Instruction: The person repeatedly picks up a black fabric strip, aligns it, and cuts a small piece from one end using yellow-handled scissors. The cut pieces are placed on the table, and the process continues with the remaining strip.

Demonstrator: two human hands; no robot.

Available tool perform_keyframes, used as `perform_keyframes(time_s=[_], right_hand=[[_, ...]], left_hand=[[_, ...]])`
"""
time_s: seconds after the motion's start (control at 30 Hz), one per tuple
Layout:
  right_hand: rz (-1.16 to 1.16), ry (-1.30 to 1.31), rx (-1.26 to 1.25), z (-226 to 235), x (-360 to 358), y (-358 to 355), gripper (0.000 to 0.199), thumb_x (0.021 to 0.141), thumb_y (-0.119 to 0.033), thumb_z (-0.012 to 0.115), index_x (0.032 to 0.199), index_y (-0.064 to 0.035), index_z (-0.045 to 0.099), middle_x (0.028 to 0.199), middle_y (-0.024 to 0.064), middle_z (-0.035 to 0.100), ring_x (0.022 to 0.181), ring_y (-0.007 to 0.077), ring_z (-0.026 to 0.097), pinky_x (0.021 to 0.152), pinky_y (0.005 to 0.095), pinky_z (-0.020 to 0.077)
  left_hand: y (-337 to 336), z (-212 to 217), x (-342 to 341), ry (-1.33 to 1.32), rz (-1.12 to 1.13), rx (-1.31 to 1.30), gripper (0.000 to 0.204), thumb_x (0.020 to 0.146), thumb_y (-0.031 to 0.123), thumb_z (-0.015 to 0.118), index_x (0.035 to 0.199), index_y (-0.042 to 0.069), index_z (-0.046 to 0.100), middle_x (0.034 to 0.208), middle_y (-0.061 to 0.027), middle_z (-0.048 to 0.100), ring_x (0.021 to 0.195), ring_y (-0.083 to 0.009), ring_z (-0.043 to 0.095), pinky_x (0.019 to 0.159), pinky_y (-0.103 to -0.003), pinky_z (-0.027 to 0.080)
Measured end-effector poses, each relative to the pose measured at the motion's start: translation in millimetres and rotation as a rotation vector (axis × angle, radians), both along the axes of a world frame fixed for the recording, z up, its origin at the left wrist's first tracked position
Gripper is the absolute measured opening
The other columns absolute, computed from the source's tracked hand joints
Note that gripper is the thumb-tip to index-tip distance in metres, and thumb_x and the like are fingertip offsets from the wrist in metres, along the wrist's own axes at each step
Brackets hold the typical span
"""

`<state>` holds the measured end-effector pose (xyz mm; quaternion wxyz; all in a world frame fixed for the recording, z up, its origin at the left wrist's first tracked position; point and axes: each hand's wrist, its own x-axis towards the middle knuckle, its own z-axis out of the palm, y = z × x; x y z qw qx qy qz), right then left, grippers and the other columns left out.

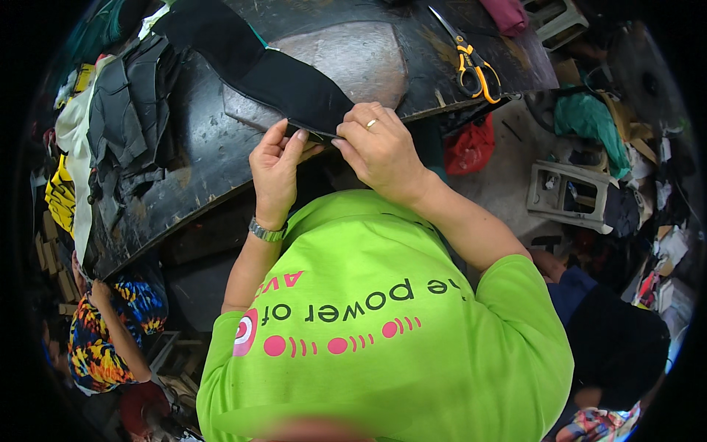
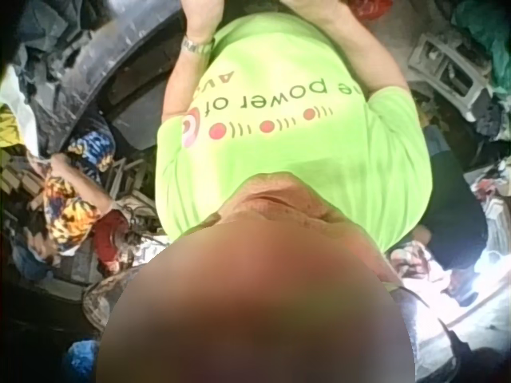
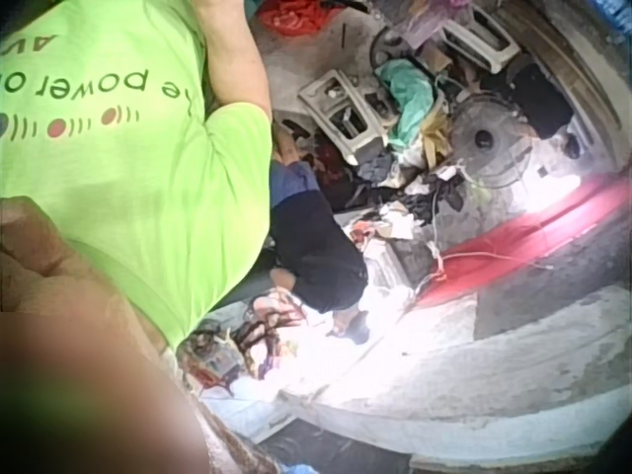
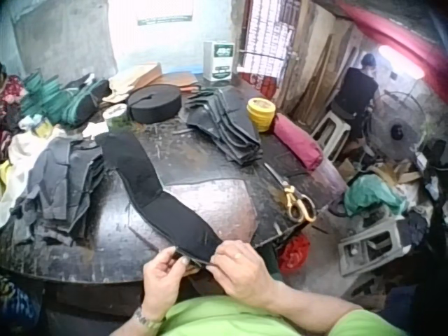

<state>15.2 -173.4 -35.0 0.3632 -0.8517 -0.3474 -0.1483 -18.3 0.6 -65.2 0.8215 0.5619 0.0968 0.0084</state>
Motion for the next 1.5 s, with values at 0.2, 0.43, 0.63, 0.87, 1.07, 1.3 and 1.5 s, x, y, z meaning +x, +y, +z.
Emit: perform_keyframes(time_s=[0.2, 0.43, 0.63, 0.87, 1.07, 1.3, 1.5], right_hand=[[0.028, 0.169, 0.107, 6, 10, -11, 0.017, 0.076, -0.007, 0.071, 0.086, -0.0003, 0.06, 0.087, 0.0136, 0.06, 0.084, 0.0328, 0.059, 0.074, 0.0389, 0.048], [-0.738, 0.064, -0.439, 20, 63, -118, 0.029, 0.087, -0.028, 0.065, 0.103, -0.0041, 0.064, 0.101, 0.0141, 0.06, 0.094, 0.0322, 0.061, 0.08, 0.0426, 0.049], [-0.765, 0.147, -0.65, 5, 77, -159, 0.028, 0.084, -0.025, 0.066, 0.098, -0.0008, 0.065, 0.1, 0.0183, 0.059, 0.092, 0.0382, 0.061, 0.079, 0.0458, 0.0495], [-0.659, 0.547, -0.457, 16, 87, -168, 0.019, 0.082, -0.015, 0.062, 0.094, -0.0002, 0.064, 0.081, 0.0128, 0.067, 0.076, 0.0291, 0.067, 0.064, 0.0387, 0.0514], [-0.043, 1.275, 0.578, 32, 37, -153, 0.052, 0.08, -0.033, 0.076, 0.116, -0.0039, 0.053, 0.082, 0.0084, 0.063, 0.063, 0.0131, 0.062, 0.055, 0.0241, 0.0495], [0.547, 1.947, 0.568, -8, -25, -107, 0.079, 0.062, -0.053, 0.085, 0.114, -0.0057, 0.048, 0.088, 0.0116, 0.06, 0.074, 0.0155, 0.061, 0.066, 0.0266, 0.0512], [0.617, 1.935, 0.471, -11, -19, -97, 0.098, 0.064, -0.057, 0.082, 0.132, 0.0011, 0.042, 0.089, 0.01, 0.06, 0.073, 0.0139, 0.059, 0.068, 0.0248, 0.05]], left_hand=[[-2, 11, 3, -0.022, -0.046, -0.026, 0.024, 0.095, 0.002, 0.054, 0.118, -0.007, 0.056, 0.092, -0.0076, 0.067, 0.082, -0.0133, 0.067, 0.074, -0.028, 0.059], [22, 13, 10, 0.075, -0.06, -0.104, 0.026, 0.097, 0.005, 0.05, 0.122, -0.004, 0.054, 0.098, -0.0089, 0.066, 0.089, -0.0167, 0.068, 0.078, -0.032, 0.06], [18, 9, 9, 0.047, -0.061, -0.131, 0.028, 0.097, 0.004, 0.049, 0.123, -0.004, 0.052, 0.1, -0.0088, 0.066, 0.09, -0.0163, 0.067, 0.079, -0.033, 0.06], [24, 18, 18, 0.052, -0.091, -0.127, 0.025, 0.096, 0.006, 0.051, 0.119, -0.003, 0.053, 0.102, -0.0088, 0.066, 0.092, -0.0153, 0.067, 0.079, -0.031, 0.059], [31, 27, 35, -0.001, -0.104, -0.198, 0.021, 0.097, 0.009, 0.052, 0.115, -0.001, 0.055, 0.102, -0.0088, 0.068, 0.09, -0.016, 0.068, 0.078, -0.031, 0.058], [21, 33, 40, -0.033, -0.121, -0.233, 0.02, 0.098, 0.008, 0.051, 0.115, 0.0, 0.056, 0.104, -0.0092, 0.068, 0.092, -0.0171, 0.069, 0.08, -0.032, 0.058], [18, 31, 36, -0.04, -0.109, -0.215, 0.023, 0.098, 0.008, 0.05, 0.118, -0.001, 0.055, 0.105, -0.0094, 0.068, 0.093, -0.0172, 0.068, 0.081, -0.033, 0.058]])
